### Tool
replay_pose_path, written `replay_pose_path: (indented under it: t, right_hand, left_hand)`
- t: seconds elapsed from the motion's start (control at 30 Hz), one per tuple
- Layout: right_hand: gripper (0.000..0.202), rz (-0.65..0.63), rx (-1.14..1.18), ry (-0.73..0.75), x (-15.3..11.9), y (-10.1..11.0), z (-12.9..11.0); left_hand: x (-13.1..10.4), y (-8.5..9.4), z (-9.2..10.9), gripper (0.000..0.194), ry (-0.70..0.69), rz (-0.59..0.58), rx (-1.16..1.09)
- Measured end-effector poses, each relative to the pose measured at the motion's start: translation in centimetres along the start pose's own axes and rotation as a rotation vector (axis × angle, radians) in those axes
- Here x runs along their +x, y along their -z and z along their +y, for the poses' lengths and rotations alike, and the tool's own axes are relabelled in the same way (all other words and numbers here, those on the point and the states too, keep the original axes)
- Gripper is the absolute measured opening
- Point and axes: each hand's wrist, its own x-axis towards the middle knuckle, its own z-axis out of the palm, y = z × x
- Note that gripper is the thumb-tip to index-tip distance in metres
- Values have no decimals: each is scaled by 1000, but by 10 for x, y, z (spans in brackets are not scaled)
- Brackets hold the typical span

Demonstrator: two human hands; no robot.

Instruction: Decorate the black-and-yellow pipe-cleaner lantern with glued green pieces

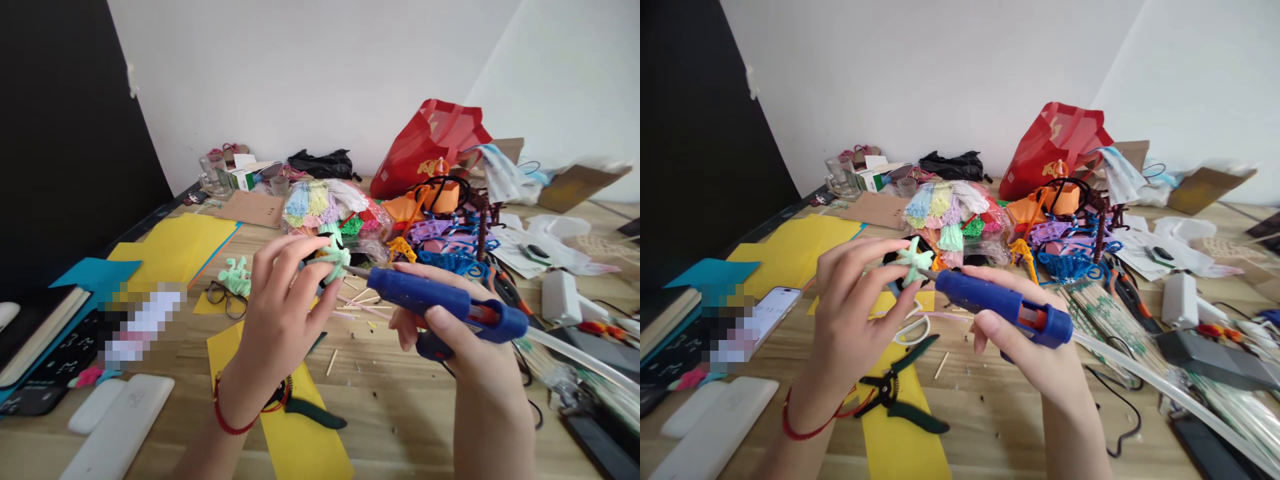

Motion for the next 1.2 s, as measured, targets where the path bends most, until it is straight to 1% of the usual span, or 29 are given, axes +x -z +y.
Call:
replay_pose_path:
  t: [0.1, 0.23, 0.37, 0.53, 0.7, 0.87, 1.0, 1.1, 1.2]
  right_hand:
    - [32, 12, 7, 1, -1, -1, -3]
    - [32, 33, 42, -50, -2, -2, -9]
    - [34, 50, 9, -97, -2, -1, -11]
    - [30, -9, 0, -56, -2, 5, -6]
    - [31, -12, -16, -136, -3, 10, -5]
    - [33, -24, -50, -140, -4, 16, -4]
    - [36, -40, -53, -159, -4, 19, -3]
    - [35, -60, -42, -166, -4, 19, -3]
    - [34, -28, -4, -143, -3, 19, -4]
  left_hand:
    - [0, 0, 0, 19, -10, 6, 6]
    - [0, -1, 1, 18, -22, -5, 25]
    - [0, -1, 0, 18, -45, -5, 71]
    - [0, -1, 0, 19, -88, -8, 114]
    - [-1, -3, 0, 18, -104, -19, 148]
    - [-2, -4, 0, 19, -128, -4, 171]
    - [-3, -5, 0, 22, -144, -36, 183]
    - [-4, -6, 0, 21, -162, -43, 185]
    - [-4, -6, -2, 19, -156, -35, 173]
